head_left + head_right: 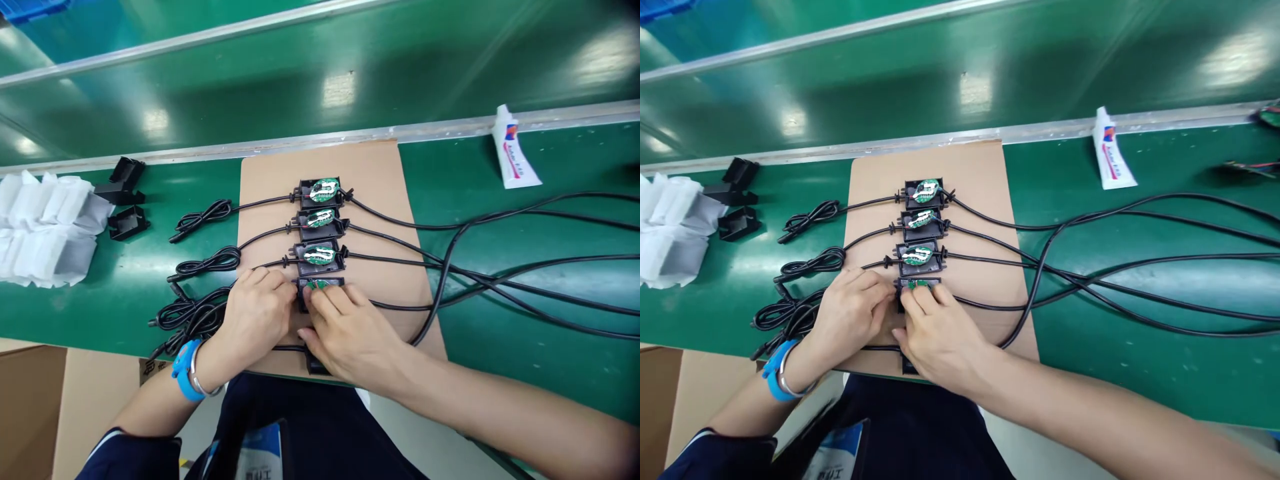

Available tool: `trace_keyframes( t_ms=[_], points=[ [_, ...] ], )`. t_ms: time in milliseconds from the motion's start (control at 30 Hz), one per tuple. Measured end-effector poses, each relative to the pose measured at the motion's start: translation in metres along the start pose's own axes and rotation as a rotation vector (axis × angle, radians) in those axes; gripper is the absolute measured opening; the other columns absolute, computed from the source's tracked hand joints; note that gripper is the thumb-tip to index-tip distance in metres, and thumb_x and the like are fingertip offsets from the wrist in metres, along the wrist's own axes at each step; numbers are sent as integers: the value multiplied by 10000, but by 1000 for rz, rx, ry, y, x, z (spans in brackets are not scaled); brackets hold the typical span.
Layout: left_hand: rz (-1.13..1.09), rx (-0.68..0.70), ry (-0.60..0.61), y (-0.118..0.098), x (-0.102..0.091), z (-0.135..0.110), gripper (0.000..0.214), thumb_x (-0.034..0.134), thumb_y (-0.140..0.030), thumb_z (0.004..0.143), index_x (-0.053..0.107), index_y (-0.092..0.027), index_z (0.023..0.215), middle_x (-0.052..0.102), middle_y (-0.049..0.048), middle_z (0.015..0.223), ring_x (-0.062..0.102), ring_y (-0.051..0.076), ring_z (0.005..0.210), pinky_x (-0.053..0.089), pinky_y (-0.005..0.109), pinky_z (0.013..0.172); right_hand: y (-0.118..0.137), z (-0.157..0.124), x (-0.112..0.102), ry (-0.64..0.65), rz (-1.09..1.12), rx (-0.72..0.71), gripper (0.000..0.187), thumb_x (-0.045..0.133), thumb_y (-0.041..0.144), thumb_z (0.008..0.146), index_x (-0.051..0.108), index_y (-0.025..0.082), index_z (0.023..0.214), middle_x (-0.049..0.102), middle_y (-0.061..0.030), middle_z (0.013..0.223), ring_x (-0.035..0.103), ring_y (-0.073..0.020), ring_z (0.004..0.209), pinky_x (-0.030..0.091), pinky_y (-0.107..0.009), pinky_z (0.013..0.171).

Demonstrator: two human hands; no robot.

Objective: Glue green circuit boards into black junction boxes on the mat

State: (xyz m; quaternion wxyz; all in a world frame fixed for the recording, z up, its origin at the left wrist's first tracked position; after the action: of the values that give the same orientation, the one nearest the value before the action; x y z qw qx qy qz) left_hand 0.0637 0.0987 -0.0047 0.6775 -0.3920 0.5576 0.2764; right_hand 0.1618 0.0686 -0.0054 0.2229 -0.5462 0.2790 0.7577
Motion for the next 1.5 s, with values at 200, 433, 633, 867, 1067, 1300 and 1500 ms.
trace_keyframes(
  t_ms=[200,433,633,867,1067,1300,1500],
  points=[
    [-43,-17,36,6,0,1,160,585,-122,894,728,-189,873,711,25,874,603,212,821,448,382,760,-6,6,-8,-20,2,-3,292,547,288,921,744,97,824,605,-121,836,457,-245,832,344,-394,737],
    [-104,-27,30,9,4,-3,144,589,-146,912,728,-183,897,703,35,880,628,215,849,485,379,790,3,2,-5,-51,-31,28,346,531,316,945,744,44,935,624,-145,900,482,-254,870,389,-393,745],
    [-122,98,47,12,-23,9,160,552,-112,918,693,-161,974,687,53,922,629,200,865,522,346,817,-55,-5,-38,-167,231,65,218,526,255,946,718,154,957,652,-89,879,540,-206,818,465,-355,769],
    [-130,-73,251,47,-9,39,60,589,-119,886,617,-146,932,655,70,955,621,206,853,517,344,782,-125,-20,-5,-107,181,191,194,491,183,942,599,148,1100,686,-97,990,618,-226,907,518,-386,825],
    [-322,-139,233,38,-28,30,150,413,-201,982,560,-182,962,651,22,880,605,155,748,491,289,692,-107,-27,-37,-82,376,113,306,427,109,947,539,137,1230,658,-107,1032,658,-187,877,551,-308,729],
    [-84,-84,266,27,-22,39,210,359,-232,985,551,-163,935,656,75,914,617,198,735,495,321,621,-108,-7,-36,23,435,120,355,411,99,892,617,165,1172,683,-117,1049,680,-217,913,572,-326,758],
    [17,-45,262,25,-14,43,193,373,-217,987,555,-155,973,648,78,899,641,203,752,520,309,602,-107,10,-20,175,345,103,338,433,111,855,669,154,1093,686,-101,980,653,-205,836,528,-316,730]
  ],
)
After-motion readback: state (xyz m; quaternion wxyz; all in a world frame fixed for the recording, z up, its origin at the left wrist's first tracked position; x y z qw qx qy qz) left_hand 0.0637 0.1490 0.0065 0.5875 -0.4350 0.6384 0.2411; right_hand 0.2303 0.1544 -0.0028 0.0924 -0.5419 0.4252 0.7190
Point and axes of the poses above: each hand's wrist, its own z-axis towards the middle knuckle, its own x-axis out of the palm, y = z × x, the point moved 7 cm from there along z, towards the middle knuckle
